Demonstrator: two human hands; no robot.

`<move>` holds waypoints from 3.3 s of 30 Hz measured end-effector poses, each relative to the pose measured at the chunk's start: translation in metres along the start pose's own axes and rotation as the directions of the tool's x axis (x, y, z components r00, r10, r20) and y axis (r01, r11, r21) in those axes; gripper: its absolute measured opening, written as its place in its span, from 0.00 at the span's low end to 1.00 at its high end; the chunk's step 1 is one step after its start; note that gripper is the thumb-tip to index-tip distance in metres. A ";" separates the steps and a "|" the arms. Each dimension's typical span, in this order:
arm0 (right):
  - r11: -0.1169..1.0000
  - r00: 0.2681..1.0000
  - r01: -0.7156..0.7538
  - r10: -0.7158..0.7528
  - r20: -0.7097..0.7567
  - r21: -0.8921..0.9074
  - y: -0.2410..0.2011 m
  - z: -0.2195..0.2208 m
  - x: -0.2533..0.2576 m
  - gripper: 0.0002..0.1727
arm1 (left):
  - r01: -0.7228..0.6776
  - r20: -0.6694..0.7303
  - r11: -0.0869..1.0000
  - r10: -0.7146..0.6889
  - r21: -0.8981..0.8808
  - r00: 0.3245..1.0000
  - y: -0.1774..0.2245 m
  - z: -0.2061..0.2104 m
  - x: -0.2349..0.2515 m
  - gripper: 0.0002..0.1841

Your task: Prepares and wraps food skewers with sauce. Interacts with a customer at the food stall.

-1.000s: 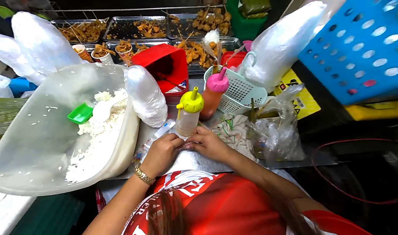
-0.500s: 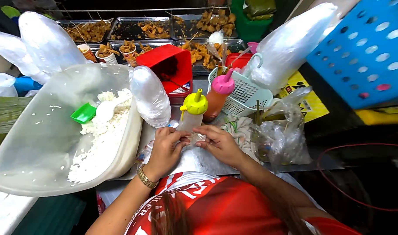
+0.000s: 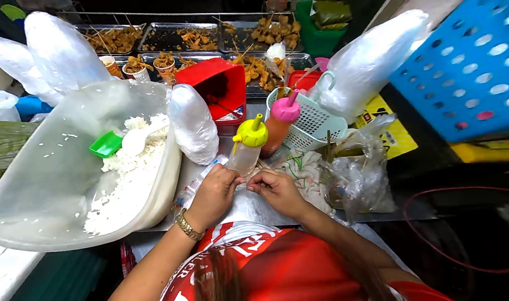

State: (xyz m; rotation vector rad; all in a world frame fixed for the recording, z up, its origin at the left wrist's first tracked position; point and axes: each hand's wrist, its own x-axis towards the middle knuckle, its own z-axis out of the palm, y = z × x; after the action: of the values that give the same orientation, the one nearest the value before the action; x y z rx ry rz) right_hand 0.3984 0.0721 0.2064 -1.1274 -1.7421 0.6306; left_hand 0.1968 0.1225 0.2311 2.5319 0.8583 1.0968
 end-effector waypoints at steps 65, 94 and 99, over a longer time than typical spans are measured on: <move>0.848 0.931 0.030 -0.216 -0.293 -0.529 0.003 -0.060 -0.002 0.38 | 0.258 -0.054 0.845 -0.319 -0.468 0.946 -0.005 -0.013 0.023 0.06; -0.129 0.635 0.668 -0.415 0.652 -0.733 -0.131 -0.147 0.093 0.19 | 0.620 0.443 0.553 -0.434 -0.556 0.785 0.029 -0.023 0.071 0.02; -0.214 0.540 0.732 -0.397 0.742 -0.647 -0.150 -0.153 0.113 0.18 | 0.565 0.374 0.574 -0.426 -0.592 0.824 0.034 -0.029 0.074 0.03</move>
State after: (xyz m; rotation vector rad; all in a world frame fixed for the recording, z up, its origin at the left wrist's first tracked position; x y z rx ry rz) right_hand 0.4586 0.0964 0.4400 -0.6624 -2.6984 -1.3726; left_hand 0.2300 0.1400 0.3084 1.5863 0.8343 0.7579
